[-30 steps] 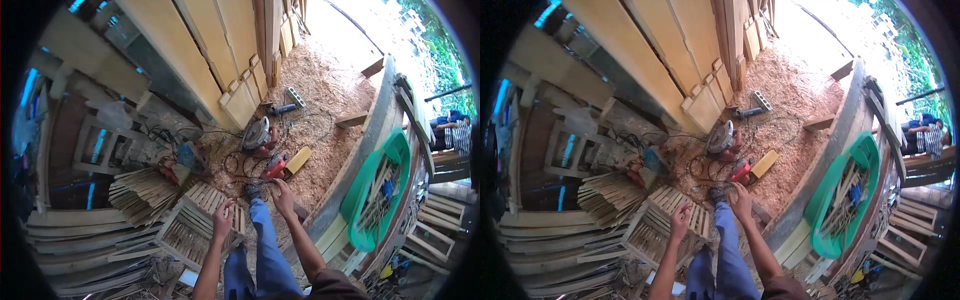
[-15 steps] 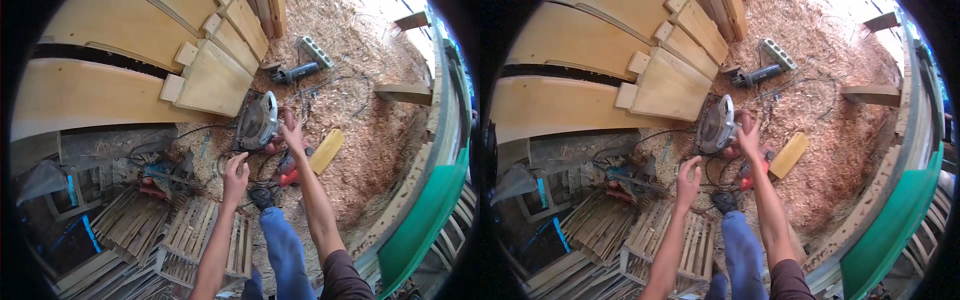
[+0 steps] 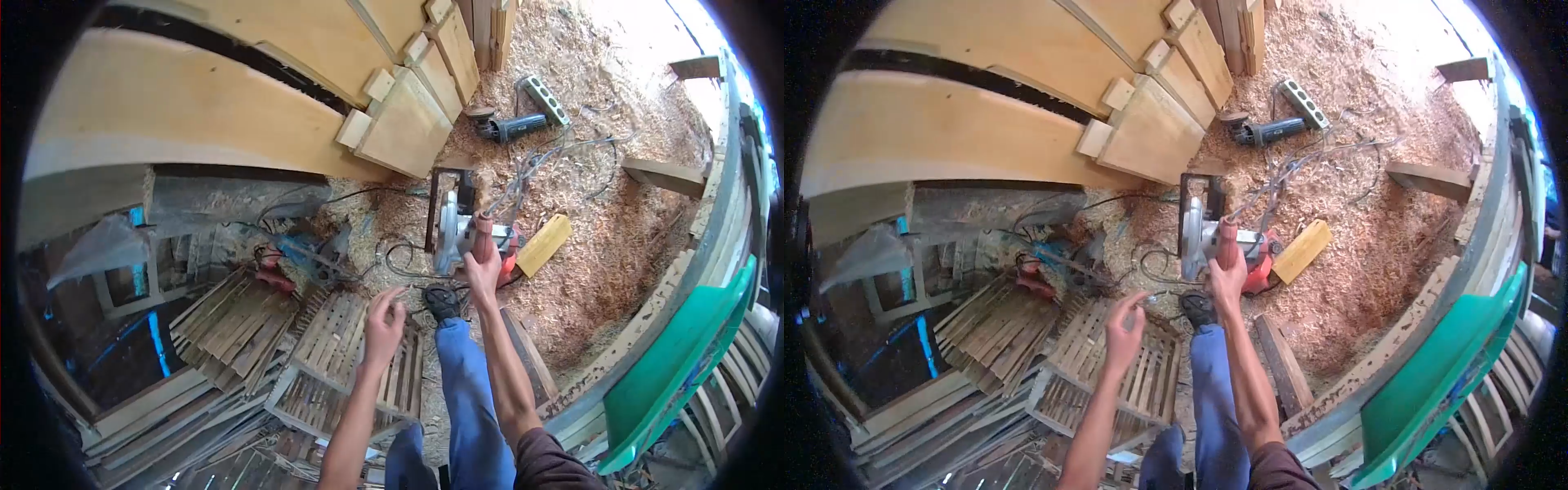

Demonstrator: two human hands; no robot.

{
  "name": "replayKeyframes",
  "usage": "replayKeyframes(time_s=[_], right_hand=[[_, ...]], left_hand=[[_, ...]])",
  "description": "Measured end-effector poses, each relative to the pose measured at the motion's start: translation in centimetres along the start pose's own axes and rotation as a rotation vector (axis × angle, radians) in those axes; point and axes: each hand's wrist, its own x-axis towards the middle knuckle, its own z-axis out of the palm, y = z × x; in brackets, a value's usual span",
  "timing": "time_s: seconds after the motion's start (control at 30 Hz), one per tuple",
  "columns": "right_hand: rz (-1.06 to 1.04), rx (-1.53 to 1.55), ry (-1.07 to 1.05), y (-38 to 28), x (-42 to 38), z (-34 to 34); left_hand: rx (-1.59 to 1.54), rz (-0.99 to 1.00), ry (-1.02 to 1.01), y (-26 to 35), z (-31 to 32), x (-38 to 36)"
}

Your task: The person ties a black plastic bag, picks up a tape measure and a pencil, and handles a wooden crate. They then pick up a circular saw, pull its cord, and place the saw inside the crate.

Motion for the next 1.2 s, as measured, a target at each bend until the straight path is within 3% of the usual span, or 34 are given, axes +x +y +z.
replayKeyframes(time_s=[0.13,0.3,0.47,0.6,0.67,0.73,0.8,0.9,0.97,1.13,1.2], right_hand=[[0.090,0.073,-0.134,-10.3,-7.9,-5.0],[-0.074,-0.008,-0.193,-13.9,-16.7,-6.7],[-0.209,-0.109,-0.283,-14.7,-23.6,-6.9],[-0.285,-0.156,-0.338,-17.6,-33.2,-5.8],[-0.356,-0.227,-0.372,-18.5,-37.4,-5.7],[-0.565,-0.421,-0.393,-19.7,-41.4,-6.2],[-0.541,-0.418,-0.451,-21.3,-45.0,-6.4],[-0.671,-0.426,-0.513,-21.2,-49.8,-7.2],[-0.826,-0.609,-0.538,-20.6,-52.5,-7.8],[-0.872,-0.719,-0.630,-22.1,-58.8,-8.1],[-0.942,-0.724,-0.628,-20.6,-59.7,-8.0]], left_hand=[[-0.029,0.036,0.090,2.2,-3.8,-4.1],[-0.101,0.082,0.176,5.2,-6.9,-11.1],[-0.137,0.205,0.287,4.0,-9.2,-18.0],[-0.260,0.133,0.317,2.8,-12.5,-25.2],[-0.267,0.194,0.437,1.2,-14.1,-28.5],[-0.257,0.213,0.485,0.5,-16.2,-32.1],[-0.404,0.205,0.561,0.3,-18.5,-35.6],[-0.287,0.282,0.645,-1.4,-20.9,-40.1],[-0.294,0.277,0.685,-1.3,-23.0,-43.3],[-0.332,0.275,0.724,-4.0,-25.0,-49.2],[-0.198,0.286,0.705,-5.1,-25.1,-50.4]])
